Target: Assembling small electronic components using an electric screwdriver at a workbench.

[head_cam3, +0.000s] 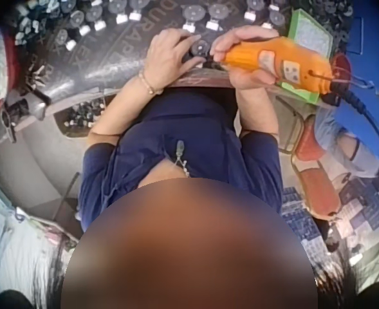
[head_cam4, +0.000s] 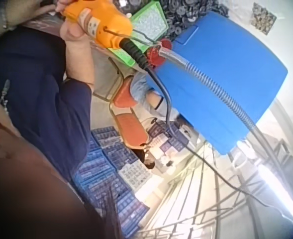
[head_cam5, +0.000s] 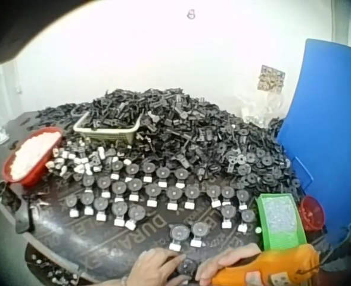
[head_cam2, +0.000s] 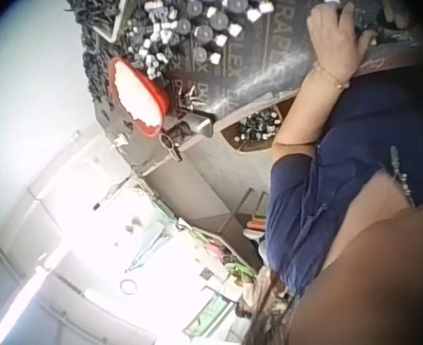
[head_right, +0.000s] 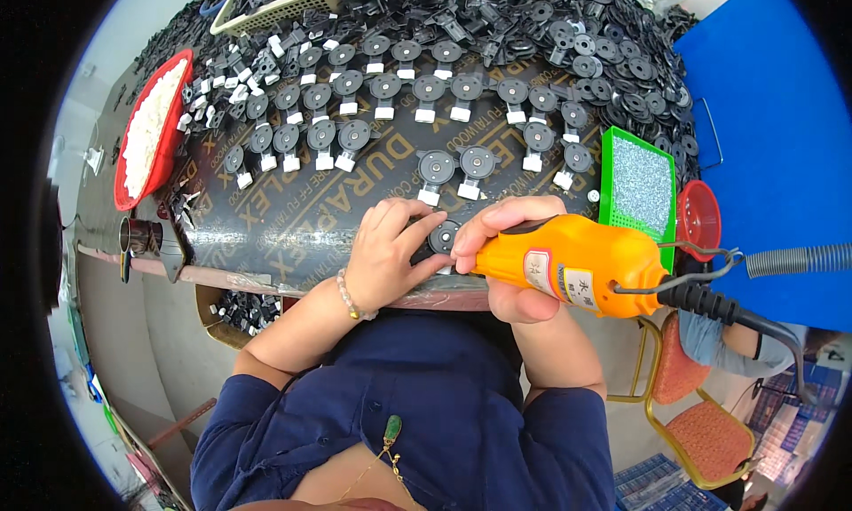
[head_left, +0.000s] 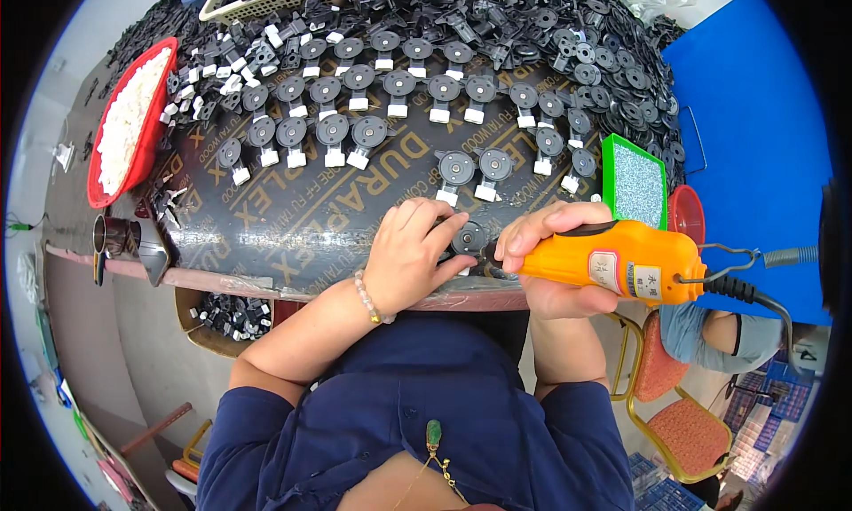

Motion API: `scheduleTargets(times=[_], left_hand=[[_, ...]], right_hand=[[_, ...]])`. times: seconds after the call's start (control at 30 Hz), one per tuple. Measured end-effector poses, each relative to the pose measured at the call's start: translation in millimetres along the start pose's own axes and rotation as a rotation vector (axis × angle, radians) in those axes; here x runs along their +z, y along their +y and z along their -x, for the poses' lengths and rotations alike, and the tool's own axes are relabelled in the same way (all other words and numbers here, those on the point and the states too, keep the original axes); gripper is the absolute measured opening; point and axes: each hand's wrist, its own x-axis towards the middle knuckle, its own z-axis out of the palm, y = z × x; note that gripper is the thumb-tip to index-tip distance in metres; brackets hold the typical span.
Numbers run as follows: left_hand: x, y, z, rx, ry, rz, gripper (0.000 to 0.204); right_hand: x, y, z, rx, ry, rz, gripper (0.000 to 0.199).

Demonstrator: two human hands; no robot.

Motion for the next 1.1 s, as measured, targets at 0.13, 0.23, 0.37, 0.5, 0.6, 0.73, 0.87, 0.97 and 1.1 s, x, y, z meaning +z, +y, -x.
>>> scheduleTargets(times=[0.13, 0.23, 0.37, 0.5, 0.6, 0.73, 0.87, 0.97, 1.1], left_hand=[[-0.3, -0.1, -0.3, 0.003, 0.002, 0.015, 0.057], [-0.4, 0.0, 0.0, 0.006, 0.007, 0.016, 0.057], [-0.3, 0.1, 0.3, 0.007, -0.002, 0.013, 0.057], [-0.1, -0.6, 0.0, 0.008, -0.011, 0.009, 0.056], [0.6, -0.6, -0.5, 0.01, -0.021, 0.004, 0.055], [2.2, -0.5, -1.6, 0.017, -0.038, -0.019, 0.051], [3.9, -1.6, 0.1, 0.014, -0.036, -0.053, 0.05], [2.1, 3.6, 1.8, -0.001, -0.025, -0.026, 0.05], [-4.5, 9.8, -6.6, -0.009, -0.075, -0.034, 0.052]], right_hand=[[2.3, -0.3, -1.6, -0.023, -0.012, -0.03, 0.089], [-2.0, 2.0, -0.1, -0.025, -0.032, 0.028, 0.091], [-0.4, -0.3, 0.7, 0.009, -0.027, 0.031, 0.09], [0.8, -0.3, 1.3, 0.046, -0.012, 0.039, 0.09], [5.1, -6.1, 0.9, 0.123, -0.015, 0.061, 0.088], [11.6, -12.3, 0.0, 0.224, -0.069, 0.168, 0.085], [14.4, -12.1, -0.1, 0.229, -0.11, 0.217, 0.085], [2.6, -3.8, -5.1, 0.232, -0.107, 0.035, 0.087], [-20.6, -20.9, -11.9, 0.012, 0.002, -0.251, 0.09]])
